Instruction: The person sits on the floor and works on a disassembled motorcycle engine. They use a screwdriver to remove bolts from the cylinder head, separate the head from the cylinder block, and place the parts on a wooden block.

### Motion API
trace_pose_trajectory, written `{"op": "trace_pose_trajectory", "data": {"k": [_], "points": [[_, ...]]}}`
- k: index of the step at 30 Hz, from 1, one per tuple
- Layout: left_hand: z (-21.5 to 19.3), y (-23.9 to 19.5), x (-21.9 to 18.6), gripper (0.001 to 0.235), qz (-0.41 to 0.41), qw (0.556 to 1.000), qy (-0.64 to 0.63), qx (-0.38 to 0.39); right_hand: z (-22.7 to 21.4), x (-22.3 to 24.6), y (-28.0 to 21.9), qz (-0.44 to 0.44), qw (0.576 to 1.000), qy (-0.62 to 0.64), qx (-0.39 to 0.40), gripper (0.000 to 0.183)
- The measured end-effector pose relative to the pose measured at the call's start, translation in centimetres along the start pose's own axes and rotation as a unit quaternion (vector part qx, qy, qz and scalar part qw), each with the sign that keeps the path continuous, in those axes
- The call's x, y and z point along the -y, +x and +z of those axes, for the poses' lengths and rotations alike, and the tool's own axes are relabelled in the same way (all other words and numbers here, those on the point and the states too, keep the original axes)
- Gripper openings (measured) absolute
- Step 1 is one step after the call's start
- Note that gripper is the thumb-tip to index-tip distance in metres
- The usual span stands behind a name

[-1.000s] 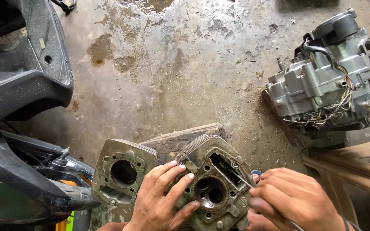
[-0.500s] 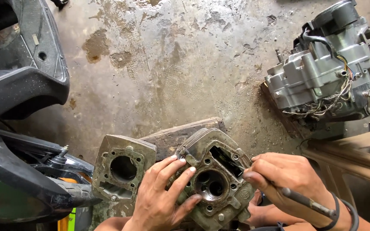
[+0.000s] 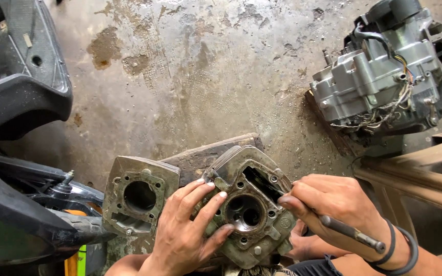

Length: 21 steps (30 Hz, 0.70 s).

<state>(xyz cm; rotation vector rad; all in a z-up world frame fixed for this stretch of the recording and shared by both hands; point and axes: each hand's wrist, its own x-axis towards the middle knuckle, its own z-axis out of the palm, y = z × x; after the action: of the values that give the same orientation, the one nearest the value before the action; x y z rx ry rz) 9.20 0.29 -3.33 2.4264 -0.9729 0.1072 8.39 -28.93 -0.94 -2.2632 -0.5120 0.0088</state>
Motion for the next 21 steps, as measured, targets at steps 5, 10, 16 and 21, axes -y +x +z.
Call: {"op": "trace_pose_trajectory", "data": {"k": [5, 10, 16, 21], "points": [[0.25, -0.25, 0.01, 0.05, -0.005, 1.0, -0.002, -0.001, -0.02, 0.02, -0.11, 0.0, 1.0, -0.022, 0.005, 0.041], [0.28, -0.25, -0.01, 0.051, -0.008, 1.0, -0.004, -0.002, 0.13, -0.23, -0.21, -0.017, 0.998, -0.051, 0.014, 0.041], [0.37, -0.33, -0.07, 0.05, -0.009, 1.0, 0.0, -0.006, 0.21, -0.21, -0.04, -0.033, 0.998, -0.044, 0.021, 0.039], [0.4, -0.34, -0.08, 0.052, -0.011, 1.0, -0.001, -0.004, 0.75, -0.86, -0.44, -0.027, 0.996, -0.081, 0.025, 0.04]]}}
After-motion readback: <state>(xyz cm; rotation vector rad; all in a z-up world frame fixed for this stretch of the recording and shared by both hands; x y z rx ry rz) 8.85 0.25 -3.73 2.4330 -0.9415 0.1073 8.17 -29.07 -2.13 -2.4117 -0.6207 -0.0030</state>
